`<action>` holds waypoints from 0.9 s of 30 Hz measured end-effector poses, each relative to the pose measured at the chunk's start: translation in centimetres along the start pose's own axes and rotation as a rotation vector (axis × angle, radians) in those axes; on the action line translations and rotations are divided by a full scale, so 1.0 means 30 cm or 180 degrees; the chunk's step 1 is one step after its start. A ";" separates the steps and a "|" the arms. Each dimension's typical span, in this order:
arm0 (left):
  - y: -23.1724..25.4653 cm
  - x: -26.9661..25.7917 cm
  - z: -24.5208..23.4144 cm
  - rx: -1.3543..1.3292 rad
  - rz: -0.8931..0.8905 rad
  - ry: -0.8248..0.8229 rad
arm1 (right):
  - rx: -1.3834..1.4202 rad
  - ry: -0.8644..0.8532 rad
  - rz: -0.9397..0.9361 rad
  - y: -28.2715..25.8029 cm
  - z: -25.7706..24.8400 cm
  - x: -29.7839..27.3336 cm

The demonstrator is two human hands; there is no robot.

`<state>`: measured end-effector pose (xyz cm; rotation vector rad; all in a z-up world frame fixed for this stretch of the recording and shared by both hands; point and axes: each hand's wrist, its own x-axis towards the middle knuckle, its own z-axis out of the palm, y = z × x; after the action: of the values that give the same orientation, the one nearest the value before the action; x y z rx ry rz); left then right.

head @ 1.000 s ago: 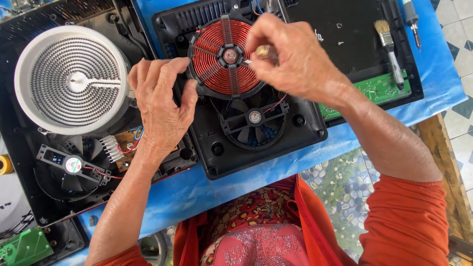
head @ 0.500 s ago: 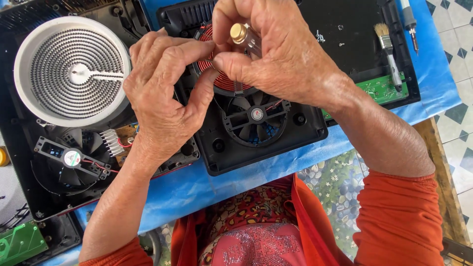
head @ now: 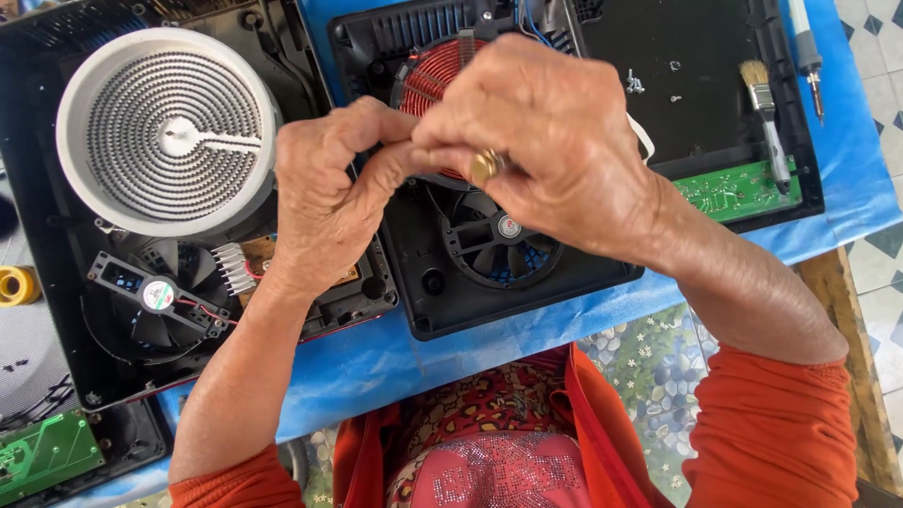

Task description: The person is repairing an electronic device, likely a speaker, by working on its internal components. They use a screwdriver to tighten screws on a circuit board and adjust a red fan assembly within the black casing.

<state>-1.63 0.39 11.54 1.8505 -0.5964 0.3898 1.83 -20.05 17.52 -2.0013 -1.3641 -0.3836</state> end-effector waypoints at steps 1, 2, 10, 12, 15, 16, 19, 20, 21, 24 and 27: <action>0.001 0.000 -0.006 0.0007 -0.0001 0.0004 | 0.0005 0.0001 -0.0007 -0.005 -0.002 -0.006; 0.002 0.000 -0.012 -0.0211 -0.0150 -0.0144 | -0.0064 -0.0078 0.0013 -0.011 -0.005 -0.013; 0.001 -0.010 -0.011 -0.0832 -0.0365 -0.0497 | -0.0267 -0.0187 -0.0016 -0.028 -0.010 -0.035; 0.010 -0.011 -0.012 -0.0397 -0.0253 -0.0488 | -0.0398 -0.0322 0.0036 -0.026 -0.007 -0.035; 0.000 -0.021 -0.010 0.0057 -0.0095 -0.0341 | -0.0647 -0.0303 0.0093 -0.004 0.008 -0.051; -0.032 -0.042 -0.005 0.0060 -0.0095 -0.0346 | -0.0646 -0.0297 0.0095 0.015 0.014 -0.070; -0.123 -0.096 0.016 0.1839 0.0175 -0.0154 | -0.0933 -0.0408 0.0318 0.070 0.030 -0.138; -0.149 -0.108 0.023 0.2215 0.0238 -0.0154 | -0.0988 -0.0521 0.0575 0.090 0.035 -0.163; -0.175 -0.122 0.032 0.2588 0.0298 -0.0158 | -0.1038 -0.0636 0.0837 0.110 0.040 -0.190; -0.231 -0.157 0.058 0.2727 0.0108 -0.0439 | -0.1301 -0.0876 0.1321 0.189 0.078 -0.300; -0.254 -0.167 0.088 0.2854 0.0103 -0.0440 | -0.0971 -0.1104 0.2140 0.174 0.081 -0.353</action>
<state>-1.42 1.07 2.07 2.7417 -0.5905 0.6179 1.92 -27.05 7.71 -2.7236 -0.7576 0.0778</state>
